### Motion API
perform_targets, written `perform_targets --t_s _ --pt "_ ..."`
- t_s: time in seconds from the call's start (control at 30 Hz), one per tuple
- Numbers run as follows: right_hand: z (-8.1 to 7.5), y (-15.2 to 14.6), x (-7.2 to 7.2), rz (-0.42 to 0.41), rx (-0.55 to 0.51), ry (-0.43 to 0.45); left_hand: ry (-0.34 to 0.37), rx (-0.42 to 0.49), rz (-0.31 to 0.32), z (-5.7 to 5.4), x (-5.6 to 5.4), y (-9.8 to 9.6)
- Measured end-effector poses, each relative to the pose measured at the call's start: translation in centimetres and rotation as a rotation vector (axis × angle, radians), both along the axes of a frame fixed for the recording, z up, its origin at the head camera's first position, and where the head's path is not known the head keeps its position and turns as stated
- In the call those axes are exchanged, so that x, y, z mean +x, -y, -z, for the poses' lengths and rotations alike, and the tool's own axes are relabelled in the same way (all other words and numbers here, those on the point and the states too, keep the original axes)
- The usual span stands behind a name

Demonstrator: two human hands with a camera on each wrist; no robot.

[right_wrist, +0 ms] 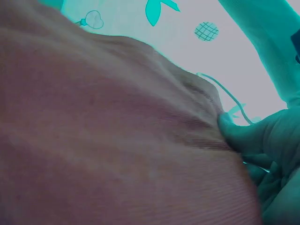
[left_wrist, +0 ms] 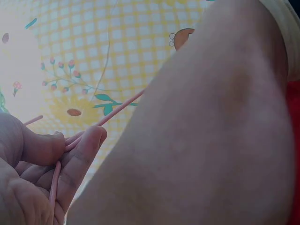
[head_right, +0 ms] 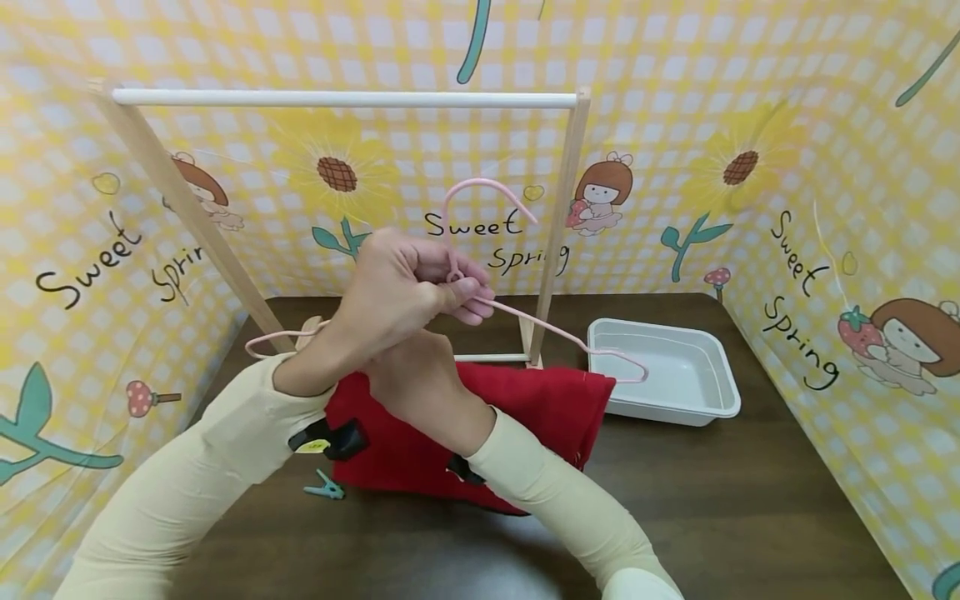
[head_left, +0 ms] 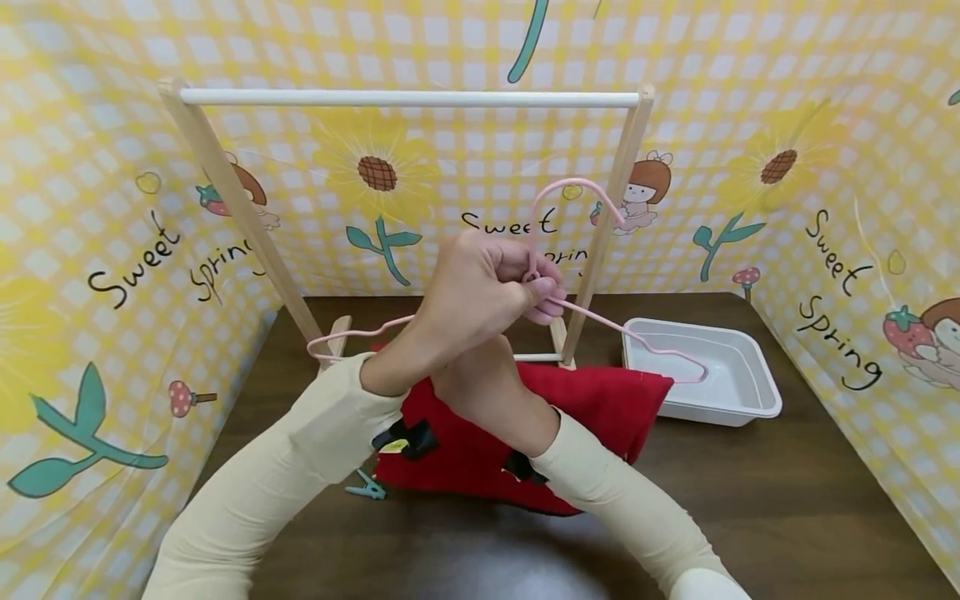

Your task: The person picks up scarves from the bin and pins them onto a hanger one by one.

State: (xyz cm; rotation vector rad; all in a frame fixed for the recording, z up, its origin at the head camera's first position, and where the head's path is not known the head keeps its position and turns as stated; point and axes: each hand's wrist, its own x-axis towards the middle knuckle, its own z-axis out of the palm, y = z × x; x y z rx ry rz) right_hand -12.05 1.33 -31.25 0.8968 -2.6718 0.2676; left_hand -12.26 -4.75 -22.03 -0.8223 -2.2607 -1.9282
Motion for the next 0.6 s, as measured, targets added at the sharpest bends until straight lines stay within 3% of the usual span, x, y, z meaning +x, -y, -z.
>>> perform_targets --t_s 0.07,0.2,0.4,0.6 --pt "0.2 0.1 0.0 -0.019 -0.038 0.065 0.002 -0.006 -0.006 0.0 0.0 0.1" --pt "1.0 0.0 0.4 -0.080 -0.165 0.094 0.004 -0.012 -0.031 0.2 -0.2 0.5" --pt "2.4 -1.6 0.9 -0.181 -0.252 -0.072 -0.004 -0.021 -0.064 0.4 -0.5 1.3" --pt "3.6 -5.3 1.4 -0.161 -0.313 -0.261 -0.036 -0.022 -0.102 0.4 -0.5 2.1"
